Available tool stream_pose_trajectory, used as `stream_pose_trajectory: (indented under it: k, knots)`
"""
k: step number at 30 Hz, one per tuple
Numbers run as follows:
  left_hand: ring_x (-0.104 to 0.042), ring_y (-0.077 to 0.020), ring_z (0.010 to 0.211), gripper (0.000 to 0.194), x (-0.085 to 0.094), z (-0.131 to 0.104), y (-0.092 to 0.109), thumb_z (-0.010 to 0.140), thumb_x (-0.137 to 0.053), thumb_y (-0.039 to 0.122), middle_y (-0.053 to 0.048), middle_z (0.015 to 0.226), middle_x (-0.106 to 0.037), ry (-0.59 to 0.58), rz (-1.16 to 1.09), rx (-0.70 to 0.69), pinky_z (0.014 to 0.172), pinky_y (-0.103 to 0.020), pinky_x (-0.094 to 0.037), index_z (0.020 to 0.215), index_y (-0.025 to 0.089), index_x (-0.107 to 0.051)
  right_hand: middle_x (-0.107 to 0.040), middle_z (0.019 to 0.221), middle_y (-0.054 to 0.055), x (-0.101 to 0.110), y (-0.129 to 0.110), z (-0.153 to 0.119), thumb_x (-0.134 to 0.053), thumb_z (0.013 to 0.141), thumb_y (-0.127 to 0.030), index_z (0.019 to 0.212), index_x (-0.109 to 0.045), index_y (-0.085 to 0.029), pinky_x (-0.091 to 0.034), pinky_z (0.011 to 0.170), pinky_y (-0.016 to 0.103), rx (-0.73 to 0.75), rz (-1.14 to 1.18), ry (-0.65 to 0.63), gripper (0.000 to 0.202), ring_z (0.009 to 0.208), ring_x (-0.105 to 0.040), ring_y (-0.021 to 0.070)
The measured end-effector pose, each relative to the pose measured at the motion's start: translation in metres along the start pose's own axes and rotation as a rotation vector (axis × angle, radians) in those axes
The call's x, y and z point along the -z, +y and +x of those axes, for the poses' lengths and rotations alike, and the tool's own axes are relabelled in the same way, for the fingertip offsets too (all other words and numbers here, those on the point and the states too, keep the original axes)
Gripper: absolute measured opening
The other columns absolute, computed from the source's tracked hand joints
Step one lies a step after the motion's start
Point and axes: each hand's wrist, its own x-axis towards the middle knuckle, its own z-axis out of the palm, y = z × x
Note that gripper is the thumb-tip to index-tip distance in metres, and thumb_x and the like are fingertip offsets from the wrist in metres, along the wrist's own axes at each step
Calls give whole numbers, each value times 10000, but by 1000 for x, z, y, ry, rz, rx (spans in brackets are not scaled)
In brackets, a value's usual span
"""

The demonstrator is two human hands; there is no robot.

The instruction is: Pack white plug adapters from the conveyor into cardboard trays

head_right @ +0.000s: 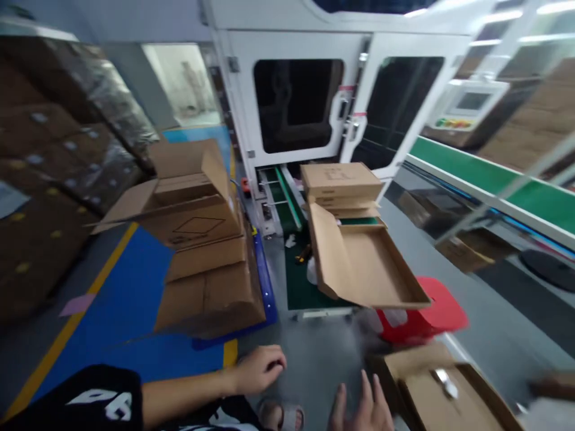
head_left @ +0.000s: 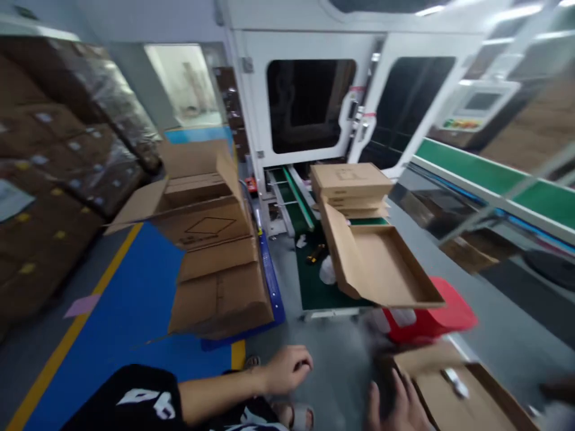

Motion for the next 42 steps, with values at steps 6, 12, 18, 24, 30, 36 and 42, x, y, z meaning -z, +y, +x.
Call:
stream_pose_trajectory:
  k: [6,12,18,24,30,36,42]
  knots:
    - [-607,-142,770,192,121,-144,-70,858,-425,165,-31,811,-648,450,89,197,702,-237,-465,842,191,-615,-561,1209,193,-81,-162,-12,-463,893,-373,1213,-520,-124,-445,858,435,294,478,-227,410,1072,-552,315]
    - [-493,-260,1134,335,329,-233,-98,873,-488,283,-129,1177,-568,1099,780,315,976,-392,-389,1186,165,-513,-532,1240,163,-125,-273,-12,-451,905,-396,1242,-485,-166,-427,894,423,420,667,-475,410,1130,-502,284]
    - [-496,-331,1157,479,476,-209,-140,828,-555,310,-167,1240,-573,693,1039,687,991,-512,-310,1278,162,-486,-348,1419,215,-138,-427,114,-432,901,-336,1374,-309,-70,-275,1059,455,740,549,-330,556,1349,-245,283]
    - [-612,-287,895,248,494,-169,-175,877,-492,285,-167,903,-677,491,951,806,772,-381,-402,914,125,-678,-600,1169,154,-180,-561,189,-352,900,-122,1210,-516,-139,-356,970,398,1153,67,-674,351,1155,-503,225]
    - [-594,-256,880,337,533,-171,-158,913,-427,386,-121,864,-659,558,992,774,762,-344,-386,956,153,-666,-642,965,131,-172,-594,216,-374,900,-101,1074,-580,-132,-420,779,321,1102,12,-690,272,954,-614,216]
    - [-598,-260,835,339,544,-196,-98,893,-401,366,-81,745,-604,583,1069,646,752,-367,-396,872,144,-656,-646,913,120,-103,-579,243,-340,949,-234,1055,-593,-163,-400,726,319,1081,-19,-536,283,914,-625,243]
    - [-598,-221,601,194,411,-248,-72,753,-442,86,-81,625,-614,303,986,516,592,-328,-415,752,145,-627,-680,719,25,-59,-466,166,-403,898,-210,886,-627,-254,-378,567,249,1183,-50,-683,228,674,-647,194]
